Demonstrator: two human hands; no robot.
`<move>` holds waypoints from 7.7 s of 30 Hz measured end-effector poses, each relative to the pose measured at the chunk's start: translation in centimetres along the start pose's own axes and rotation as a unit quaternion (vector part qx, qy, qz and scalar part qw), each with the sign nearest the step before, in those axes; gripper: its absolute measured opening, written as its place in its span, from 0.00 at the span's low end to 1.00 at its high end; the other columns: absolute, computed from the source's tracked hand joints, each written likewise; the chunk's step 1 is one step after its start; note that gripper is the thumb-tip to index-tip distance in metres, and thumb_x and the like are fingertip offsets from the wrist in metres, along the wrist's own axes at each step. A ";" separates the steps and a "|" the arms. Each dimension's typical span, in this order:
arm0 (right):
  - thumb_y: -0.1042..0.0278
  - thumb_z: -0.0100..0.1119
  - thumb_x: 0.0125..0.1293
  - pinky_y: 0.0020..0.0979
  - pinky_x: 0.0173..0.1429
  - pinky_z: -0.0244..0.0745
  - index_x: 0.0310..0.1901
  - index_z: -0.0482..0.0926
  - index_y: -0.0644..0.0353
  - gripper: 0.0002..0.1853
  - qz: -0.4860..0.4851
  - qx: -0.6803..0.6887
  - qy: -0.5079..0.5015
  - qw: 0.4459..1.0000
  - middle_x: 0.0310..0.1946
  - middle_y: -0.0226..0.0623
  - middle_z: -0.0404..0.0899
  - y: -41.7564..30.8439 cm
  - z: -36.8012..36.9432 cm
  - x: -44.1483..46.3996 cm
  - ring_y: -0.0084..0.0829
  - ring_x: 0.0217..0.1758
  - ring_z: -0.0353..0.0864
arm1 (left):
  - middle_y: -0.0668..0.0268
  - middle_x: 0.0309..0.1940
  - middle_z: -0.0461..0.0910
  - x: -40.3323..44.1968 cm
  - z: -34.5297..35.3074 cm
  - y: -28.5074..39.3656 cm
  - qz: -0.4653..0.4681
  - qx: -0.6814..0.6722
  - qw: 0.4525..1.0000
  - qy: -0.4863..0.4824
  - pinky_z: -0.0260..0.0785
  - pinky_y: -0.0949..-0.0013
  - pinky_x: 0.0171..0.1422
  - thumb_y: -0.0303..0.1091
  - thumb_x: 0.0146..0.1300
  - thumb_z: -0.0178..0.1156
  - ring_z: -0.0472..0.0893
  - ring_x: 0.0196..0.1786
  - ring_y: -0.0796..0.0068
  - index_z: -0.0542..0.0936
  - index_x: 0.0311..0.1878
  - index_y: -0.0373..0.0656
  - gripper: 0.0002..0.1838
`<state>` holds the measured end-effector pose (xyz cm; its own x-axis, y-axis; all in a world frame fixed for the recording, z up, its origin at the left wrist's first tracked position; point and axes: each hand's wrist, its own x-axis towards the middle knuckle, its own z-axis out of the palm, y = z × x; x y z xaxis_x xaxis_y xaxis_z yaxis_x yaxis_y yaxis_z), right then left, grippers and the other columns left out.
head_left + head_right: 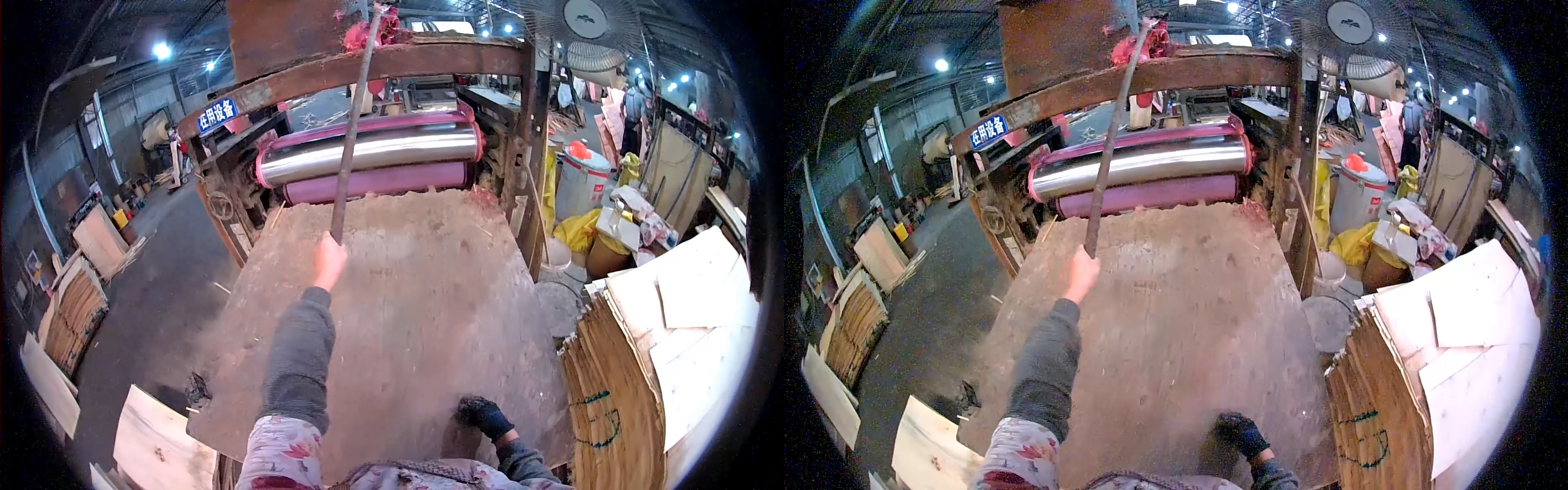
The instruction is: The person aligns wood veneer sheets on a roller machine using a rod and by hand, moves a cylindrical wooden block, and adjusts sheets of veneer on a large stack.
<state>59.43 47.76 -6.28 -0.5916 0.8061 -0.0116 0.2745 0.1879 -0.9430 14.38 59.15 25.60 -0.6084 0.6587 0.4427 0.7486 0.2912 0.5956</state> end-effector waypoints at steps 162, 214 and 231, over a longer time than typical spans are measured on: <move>0.65 0.54 0.68 0.28 0.29 0.75 0.57 0.65 0.54 0.18 -0.176 0.335 -0.236 0.895 0.34 0.30 0.74 -37.8 -11.1 43.9 0.26 0.29 0.75 | 0.77 0.14 0.63 -12.1 8.4 13.9 -0.095 -0.537 0.836 -0.063 0.53 0.76 0.14 0.26 0.60 0.57 0.62 0.12 0.85 0.65 0.66 0.45 0.29; 0.72 0.58 0.65 0.41 0.64 0.68 0.39 0.75 0.60 0.04 0.095 0.371 -0.477 0.791 0.45 0.37 0.77 -10.9 9.9 -12.6 0.39 0.54 0.76 | 0.54 0.40 0.80 -72.8 -14.8 3.7 -0.328 0.022 0.929 -0.169 0.72 0.58 0.45 0.38 0.63 0.61 0.81 0.40 0.68 0.73 0.57 0.49 0.20; 0.53 0.54 0.68 0.31 0.44 0.80 0.57 0.75 0.58 0.22 0.345 0.212 -0.114 0.907 0.44 0.36 0.80 -7.0 -6.8 -15.1 0.33 0.43 0.82 | 0.60 0.34 0.75 -67.6 3.6 4.5 -0.197 -0.246 0.849 -0.424 0.70 0.63 0.42 0.35 0.55 0.68 0.77 0.36 0.69 0.66 0.53 0.36 0.27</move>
<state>71.60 38.15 2.79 -0.5446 0.5041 -0.6703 0.3512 -0.5887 -0.7280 59.84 18.41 -4.02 -0.2211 0.9006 -0.3743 0.2031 0.4179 0.8855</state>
